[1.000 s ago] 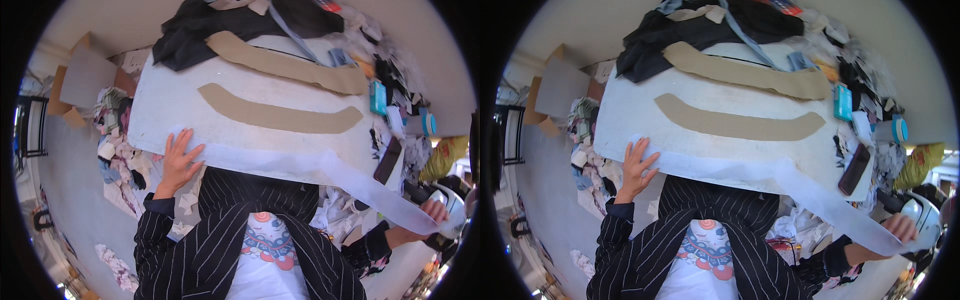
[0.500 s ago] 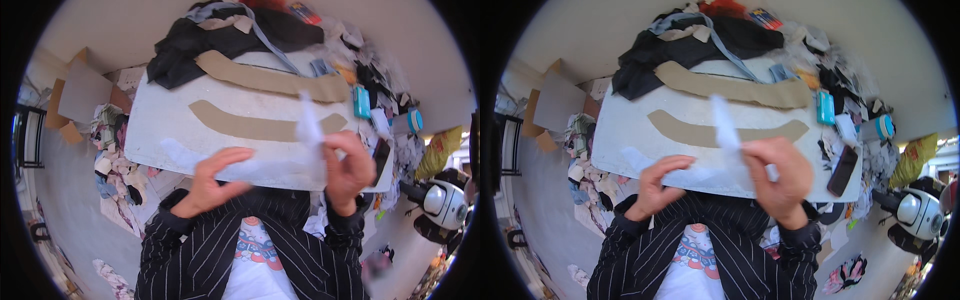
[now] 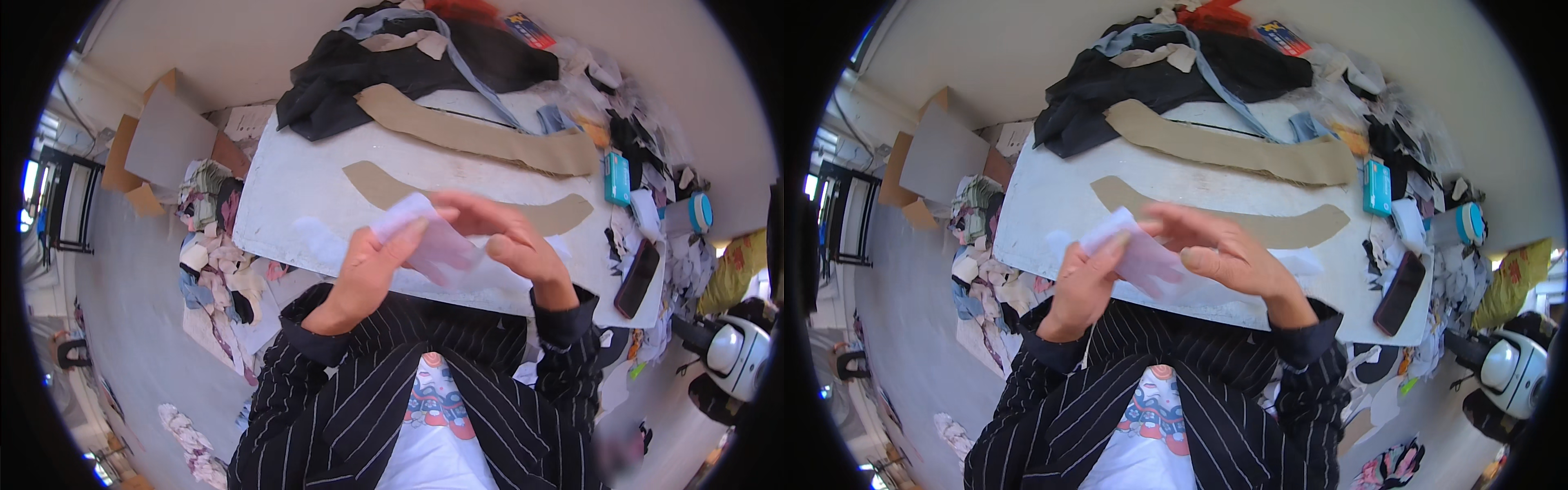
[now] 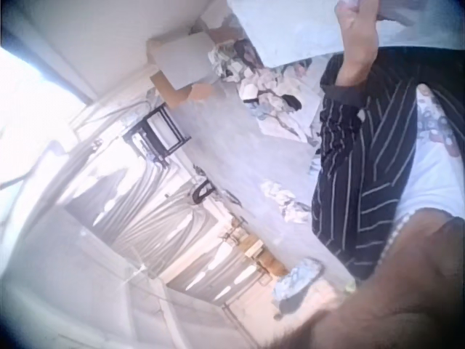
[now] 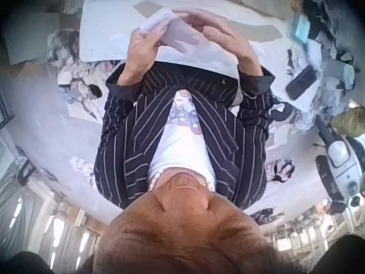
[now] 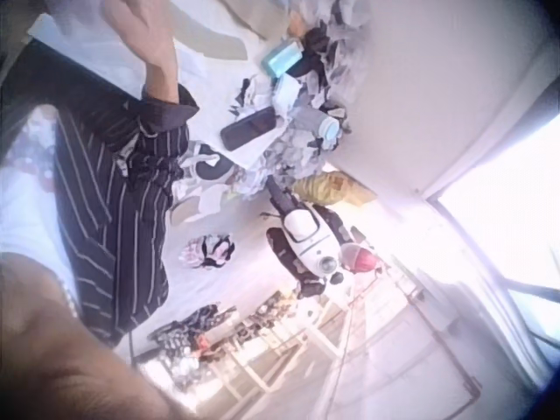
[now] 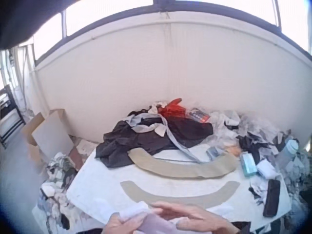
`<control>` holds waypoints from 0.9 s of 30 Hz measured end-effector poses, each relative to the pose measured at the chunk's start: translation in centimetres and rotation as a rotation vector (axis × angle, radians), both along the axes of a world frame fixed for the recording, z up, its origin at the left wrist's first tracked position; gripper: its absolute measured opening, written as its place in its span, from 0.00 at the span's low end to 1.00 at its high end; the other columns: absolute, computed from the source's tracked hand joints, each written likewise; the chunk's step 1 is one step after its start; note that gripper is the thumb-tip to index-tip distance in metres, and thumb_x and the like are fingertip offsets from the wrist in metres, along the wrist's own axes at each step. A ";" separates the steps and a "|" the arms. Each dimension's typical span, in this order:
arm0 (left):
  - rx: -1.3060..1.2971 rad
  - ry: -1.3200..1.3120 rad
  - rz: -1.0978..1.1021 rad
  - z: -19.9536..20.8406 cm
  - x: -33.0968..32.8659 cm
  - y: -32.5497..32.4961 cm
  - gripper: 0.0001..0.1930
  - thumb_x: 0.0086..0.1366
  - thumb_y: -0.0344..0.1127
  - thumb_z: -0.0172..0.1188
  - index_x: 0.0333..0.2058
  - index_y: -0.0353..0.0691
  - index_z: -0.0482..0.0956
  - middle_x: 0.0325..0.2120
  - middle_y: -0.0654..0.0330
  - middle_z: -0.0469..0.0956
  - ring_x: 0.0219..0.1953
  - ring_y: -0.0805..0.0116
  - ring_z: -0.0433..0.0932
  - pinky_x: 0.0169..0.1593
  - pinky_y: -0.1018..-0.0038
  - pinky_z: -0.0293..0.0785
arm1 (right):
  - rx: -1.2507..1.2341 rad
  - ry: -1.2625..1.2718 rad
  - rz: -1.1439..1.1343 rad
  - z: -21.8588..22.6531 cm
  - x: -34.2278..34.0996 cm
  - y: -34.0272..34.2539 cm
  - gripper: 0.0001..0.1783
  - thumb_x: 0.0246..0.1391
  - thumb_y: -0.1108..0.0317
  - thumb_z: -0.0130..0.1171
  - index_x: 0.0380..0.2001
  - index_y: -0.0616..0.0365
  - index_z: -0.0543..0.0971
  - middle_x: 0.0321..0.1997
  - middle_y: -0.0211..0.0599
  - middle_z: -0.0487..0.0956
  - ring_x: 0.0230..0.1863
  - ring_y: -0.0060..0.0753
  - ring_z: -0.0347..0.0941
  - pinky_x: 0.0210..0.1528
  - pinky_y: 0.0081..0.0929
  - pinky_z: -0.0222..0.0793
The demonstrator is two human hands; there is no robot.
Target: The person folds several pieces of fabric on a white table. They smooth and align each piece, then fold it in half and place it aside. The person handles light blue, beige, and white fabric pieces one at a time.
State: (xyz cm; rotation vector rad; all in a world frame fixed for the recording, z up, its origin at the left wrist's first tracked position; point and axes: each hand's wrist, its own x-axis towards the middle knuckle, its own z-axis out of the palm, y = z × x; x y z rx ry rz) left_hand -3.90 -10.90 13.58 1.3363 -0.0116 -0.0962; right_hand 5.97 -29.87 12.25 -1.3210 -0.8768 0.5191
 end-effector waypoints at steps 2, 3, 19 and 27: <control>-0.079 -0.034 0.044 0.4 0.9 1.4 0.22 0.72 0.40 0.45 0.57 0.28 0.68 0.45 0.46 0.79 0.44 0.57 0.81 0.41 0.64 0.81 | -0.268 0.314 0.394 -0.8 1.1 -3.4 0.29 0.57 0.55 0.61 0.55 0.63 0.72 0.38 0.34 0.81 0.39 0.28 0.78 0.40 0.23 0.72; -0.130 -0.053 0.072 0.5 1.4 2.3 0.22 0.72 0.40 0.46 0.57 0.28 0.68 0.43 0.45 0.80 0.43 0.57 0.82 0.40 0.65 0.81 | -0.457 0.335 0.380 -0.3 1.4 -5.4 0.26 0.56 0.57 0.62 0.52 0.62 0.74 0.37 0.33 0.81 0.38 0.25 0.77 0.40 0.22 0.72; -0.094 0.217 0.421 -9.1 3.9 7.7 0.18 0.67 0.35 0.57 0.53 0.34 0.74 0.37 0.55 0.82 0.34 0.65 0.83 0.23 0.73 0.78 | -0.381 0.382 -0.397 -5.6 -1.4 -19.4 0.12 0.49 0.67 0.68 0.30 0.61 0.76 0.26 0.30 0.77 0.23 0.20 0.72 0.25 0.19 0.68; -0.014 0.344 0.495 -12.1 4.4 10.6 0.14 0.63 0.36 0.62 0.44 0.36 0.77 0.31 0.59 0.82 0.23 0.75 0.78 0.18 0.80 0.72 | -0.245 0.629 -0.553 -7.5 0.7 -16.0 0.10 0.53 0.67 0.63 0.33 0.57 0.72 0.23 0.30 0.75 0.15 0.20 0.70 0.14 0.17 0.61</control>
